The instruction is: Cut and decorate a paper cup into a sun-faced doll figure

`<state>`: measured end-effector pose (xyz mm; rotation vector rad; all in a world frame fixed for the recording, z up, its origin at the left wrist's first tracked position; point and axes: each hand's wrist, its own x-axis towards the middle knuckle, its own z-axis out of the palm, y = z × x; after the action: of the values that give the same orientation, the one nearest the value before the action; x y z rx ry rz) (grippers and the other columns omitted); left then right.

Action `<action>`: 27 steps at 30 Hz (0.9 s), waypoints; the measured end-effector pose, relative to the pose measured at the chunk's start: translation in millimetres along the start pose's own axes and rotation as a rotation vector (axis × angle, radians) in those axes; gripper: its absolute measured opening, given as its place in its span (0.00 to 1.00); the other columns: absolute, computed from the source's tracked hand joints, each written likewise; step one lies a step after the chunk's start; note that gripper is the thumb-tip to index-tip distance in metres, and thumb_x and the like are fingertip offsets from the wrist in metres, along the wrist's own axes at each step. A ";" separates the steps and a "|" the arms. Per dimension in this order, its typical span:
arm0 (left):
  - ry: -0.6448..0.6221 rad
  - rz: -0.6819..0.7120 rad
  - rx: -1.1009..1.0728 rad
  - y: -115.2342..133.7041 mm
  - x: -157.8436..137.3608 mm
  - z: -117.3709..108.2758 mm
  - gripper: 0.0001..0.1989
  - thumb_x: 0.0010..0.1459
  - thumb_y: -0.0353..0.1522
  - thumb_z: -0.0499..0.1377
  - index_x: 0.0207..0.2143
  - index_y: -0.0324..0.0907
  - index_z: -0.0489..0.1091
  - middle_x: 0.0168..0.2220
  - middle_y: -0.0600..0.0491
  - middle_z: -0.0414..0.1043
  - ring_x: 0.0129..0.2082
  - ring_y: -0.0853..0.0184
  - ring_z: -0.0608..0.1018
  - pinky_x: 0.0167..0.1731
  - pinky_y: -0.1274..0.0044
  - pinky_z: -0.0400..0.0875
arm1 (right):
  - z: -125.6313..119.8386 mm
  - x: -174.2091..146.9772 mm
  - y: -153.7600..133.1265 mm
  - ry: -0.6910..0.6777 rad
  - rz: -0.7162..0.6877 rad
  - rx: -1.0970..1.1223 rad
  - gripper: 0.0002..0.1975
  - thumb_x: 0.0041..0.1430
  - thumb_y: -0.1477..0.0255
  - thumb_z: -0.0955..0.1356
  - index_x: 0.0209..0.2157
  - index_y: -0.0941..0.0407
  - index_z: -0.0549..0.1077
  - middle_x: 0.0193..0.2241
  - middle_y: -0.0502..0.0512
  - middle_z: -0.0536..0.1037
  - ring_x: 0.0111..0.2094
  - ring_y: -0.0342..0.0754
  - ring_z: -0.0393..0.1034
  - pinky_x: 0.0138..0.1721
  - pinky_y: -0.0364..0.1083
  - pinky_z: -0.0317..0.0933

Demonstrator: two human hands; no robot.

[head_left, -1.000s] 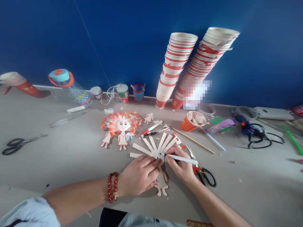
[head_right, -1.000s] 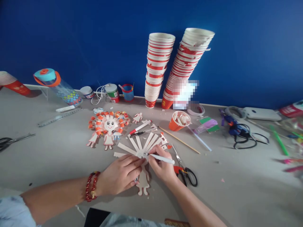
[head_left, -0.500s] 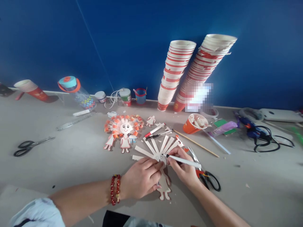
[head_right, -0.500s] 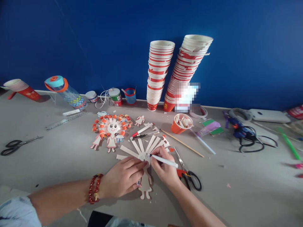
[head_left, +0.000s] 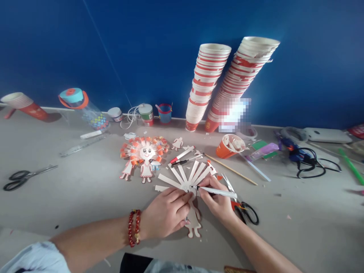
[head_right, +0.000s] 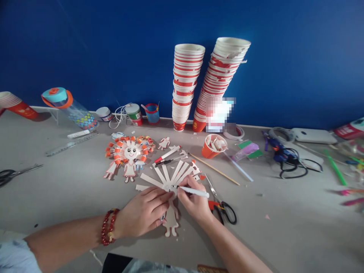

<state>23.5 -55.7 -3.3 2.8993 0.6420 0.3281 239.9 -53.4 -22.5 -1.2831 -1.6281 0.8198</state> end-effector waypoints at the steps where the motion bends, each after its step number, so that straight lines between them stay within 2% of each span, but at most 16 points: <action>1: 0.000 -0.001 -0.001 0.0 0.1 -0.1 0.18 0.65 0.40 0.51 0.49 0.36 0.68 0.59 0.45 0.65 0.55 0.59 0.67 0.57 0.67 0.59 | 0.1 -0.1 0.2 0.000 0.007 -0.006 0.05 0.55 0.77 0.64 0.26 0.54 0.65 0.20 0.46 0.66 0.21 0.43 0.58 0.23 0.42 0.55; 27: -0.006 -0.011 -0.009 -0.5 0.0 1.2 0.19 0.65 0.40 0.51 0.50 0.36 0.68 0.59 0.44 0.65 0.55 0.58 0.68 0.57 0.67 0.60 | 1.3 0.9 -5.0 -0.072 0.032 -0.051 0.05 0.55 0.76 0.64 0.26 0.54 0.65 0.19 0.46 0.66 0.20 0.43 0.58 0.21 0.41 0.54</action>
<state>23.6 -55.4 -4.6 2.8860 0.6539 0.3201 236.8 -53.8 -18.4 -1.3322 -1.6990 0.8581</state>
